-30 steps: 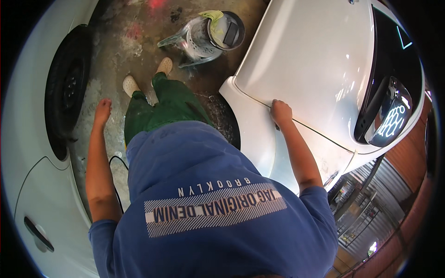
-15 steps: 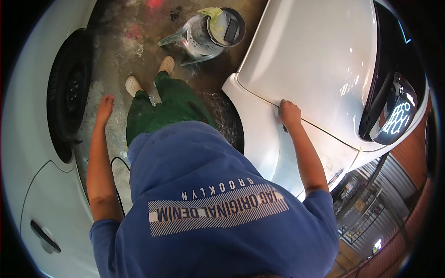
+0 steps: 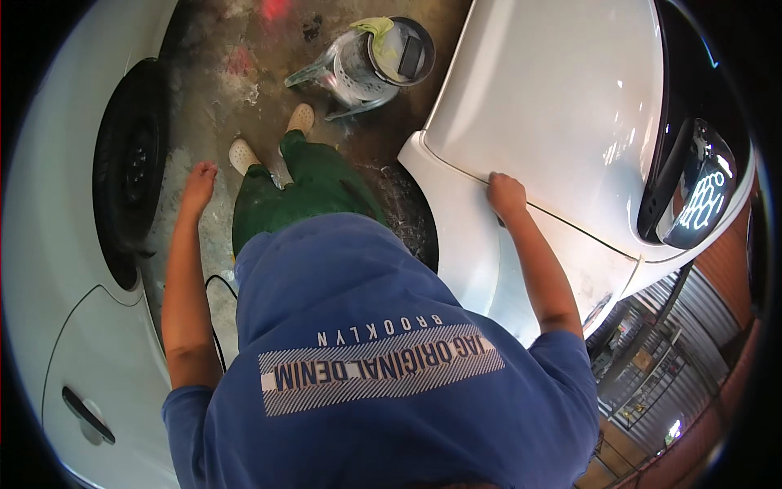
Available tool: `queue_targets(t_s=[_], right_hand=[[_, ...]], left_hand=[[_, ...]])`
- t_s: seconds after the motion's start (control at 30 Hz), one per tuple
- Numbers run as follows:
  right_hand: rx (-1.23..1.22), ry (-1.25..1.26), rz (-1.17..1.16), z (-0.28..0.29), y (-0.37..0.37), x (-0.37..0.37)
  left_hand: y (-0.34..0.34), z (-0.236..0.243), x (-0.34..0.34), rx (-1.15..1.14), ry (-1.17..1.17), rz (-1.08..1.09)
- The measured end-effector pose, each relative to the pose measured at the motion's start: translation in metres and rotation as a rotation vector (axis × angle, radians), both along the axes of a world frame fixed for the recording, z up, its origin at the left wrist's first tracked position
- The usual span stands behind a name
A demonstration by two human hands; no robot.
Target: The person sands a car fender with a sanding block and a cloth, then applies a piece of tape to the body panel.
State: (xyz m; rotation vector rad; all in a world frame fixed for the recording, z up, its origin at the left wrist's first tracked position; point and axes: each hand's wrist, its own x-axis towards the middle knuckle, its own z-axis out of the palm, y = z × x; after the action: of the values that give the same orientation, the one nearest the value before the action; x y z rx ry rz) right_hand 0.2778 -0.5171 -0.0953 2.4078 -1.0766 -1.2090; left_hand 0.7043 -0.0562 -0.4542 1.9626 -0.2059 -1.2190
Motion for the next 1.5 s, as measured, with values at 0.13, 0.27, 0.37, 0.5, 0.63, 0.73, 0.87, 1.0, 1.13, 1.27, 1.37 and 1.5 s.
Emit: queue_targets(t_s=[0.13,0.27,0.37,0.5,0.63,0.73,0.87,1.0,1.13,1.27,1.37,1.5], right_hand=[[-0.011,0.047,-0.005,0.003,-0.002,-0.005],[-0.116,-0.244,-0.087,0.016,-0.011,0.048],[-0.068,-0.61,-0.298,0.034,-0.013,0.093],[0.382,-1.147,-0.666,-0.005,0.03,0.146],[0.614,-1.58,-0.61,-0.08,0.071,0.201],[0.953,-1.629,-1.03,-0.09,0.078,0.233],[0.934,-1.441,-1.145,-0.156,0.007,0.227],[0.793,-1.436,-1.339,-0.274,-0.088,0.226],[0.762,-1.125,-1.493,-0.351,-0.128,0.247],[0.878,-1.201,-1.77,-0.372,-0.133,0.25],[1.206,-1.402,-2.036,-0.34,-0.141,0.227],[1.928,-1.444,-1.849,-0.188,-0.133,0.153]], left_hand=[[-0.016,0.015,0.008,0.01,0.011,-0.075],[-0.052,0.073,0.012,0.008,-0.148,-0.187],[-0.093,0.116,-0.003,-0.082,-0.163,-0.358],[-0.184,0.22,-0.045,-0.407,0.044,-0.5],[-0.254,0.246,-0.085,-0.541,0.314,-0.304],[-0.28,0.239,-0.079,-0.587,0.359,-0.144],[-0.287,0.219,-0.057,-0.446,0.363,-0.029],[-0.273,0.226,-0.04,-0.292,0.342,0.041],[-0.251,0.224,-0.03,-0.241,0.261,0.11],[-0.228,0.228,-0.034,-0.167,0.253,0.205],[-0.214,0.211,-0.032,-0.121,0.295,0.183],[-0.205,0.186,-0.018,-0.232,0.143,0.008]])
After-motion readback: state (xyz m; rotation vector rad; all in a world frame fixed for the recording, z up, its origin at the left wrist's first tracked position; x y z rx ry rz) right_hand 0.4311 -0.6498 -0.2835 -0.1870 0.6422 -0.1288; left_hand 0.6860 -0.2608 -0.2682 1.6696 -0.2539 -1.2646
